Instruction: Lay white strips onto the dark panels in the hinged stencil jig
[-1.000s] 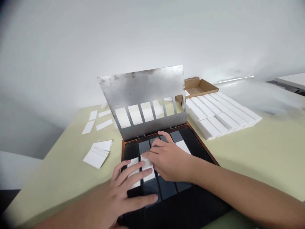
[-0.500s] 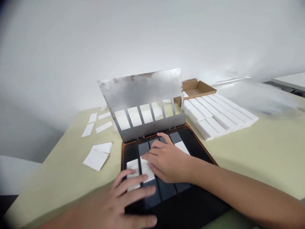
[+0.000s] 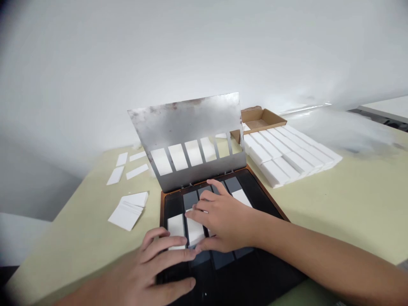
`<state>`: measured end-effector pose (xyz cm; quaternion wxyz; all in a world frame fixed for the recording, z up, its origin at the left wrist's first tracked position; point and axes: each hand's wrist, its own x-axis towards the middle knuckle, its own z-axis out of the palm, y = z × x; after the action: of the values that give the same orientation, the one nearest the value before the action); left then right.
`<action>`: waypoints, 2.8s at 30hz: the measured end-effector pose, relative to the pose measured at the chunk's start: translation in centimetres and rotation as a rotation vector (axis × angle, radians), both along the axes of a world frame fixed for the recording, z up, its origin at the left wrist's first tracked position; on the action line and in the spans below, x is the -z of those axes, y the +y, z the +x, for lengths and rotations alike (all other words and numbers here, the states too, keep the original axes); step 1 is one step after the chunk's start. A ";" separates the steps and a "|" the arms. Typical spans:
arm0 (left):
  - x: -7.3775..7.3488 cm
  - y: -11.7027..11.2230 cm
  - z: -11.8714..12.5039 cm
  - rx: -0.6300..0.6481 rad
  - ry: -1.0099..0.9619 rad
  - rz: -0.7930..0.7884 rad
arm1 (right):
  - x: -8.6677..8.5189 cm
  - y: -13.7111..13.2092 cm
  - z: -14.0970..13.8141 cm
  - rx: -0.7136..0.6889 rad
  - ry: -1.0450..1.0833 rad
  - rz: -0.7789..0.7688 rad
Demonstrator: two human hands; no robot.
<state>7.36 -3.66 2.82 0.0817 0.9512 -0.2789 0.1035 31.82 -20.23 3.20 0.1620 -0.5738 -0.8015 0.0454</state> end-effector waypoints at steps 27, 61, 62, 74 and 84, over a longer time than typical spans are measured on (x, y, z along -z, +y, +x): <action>1.7 -0.5 0.4 -0.425 -0.014 0.018 | 0.9 0.2 -0.1 0.086 0.031 0.039; 1.3 -0.5 0.1 -0.396 -0.055 -0.145 | 0.6 0.5 0.0 0.076 -0.016 -0.002; 1.4 -0.5 0.2 -0.413 -0.041 -0.130 | 0.6 0.5 0.0 0.079 -0.019 0.003; 0.5 -0.7 0.2 -0.267 0.098 0.109 | 0.5 0.4 -0.2 0.088 0.006 -0.009; 0.5 -0.6 0.4 -0.291 0.133 0.054 | 0.6 0.5 -0.2 0.097 0.012 -0.012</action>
<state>7.75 -4.25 2.30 0.0584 0.9882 -0.1350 0.0436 31.59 -19.77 2.55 0.1655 -0.6128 -0.7713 0.0458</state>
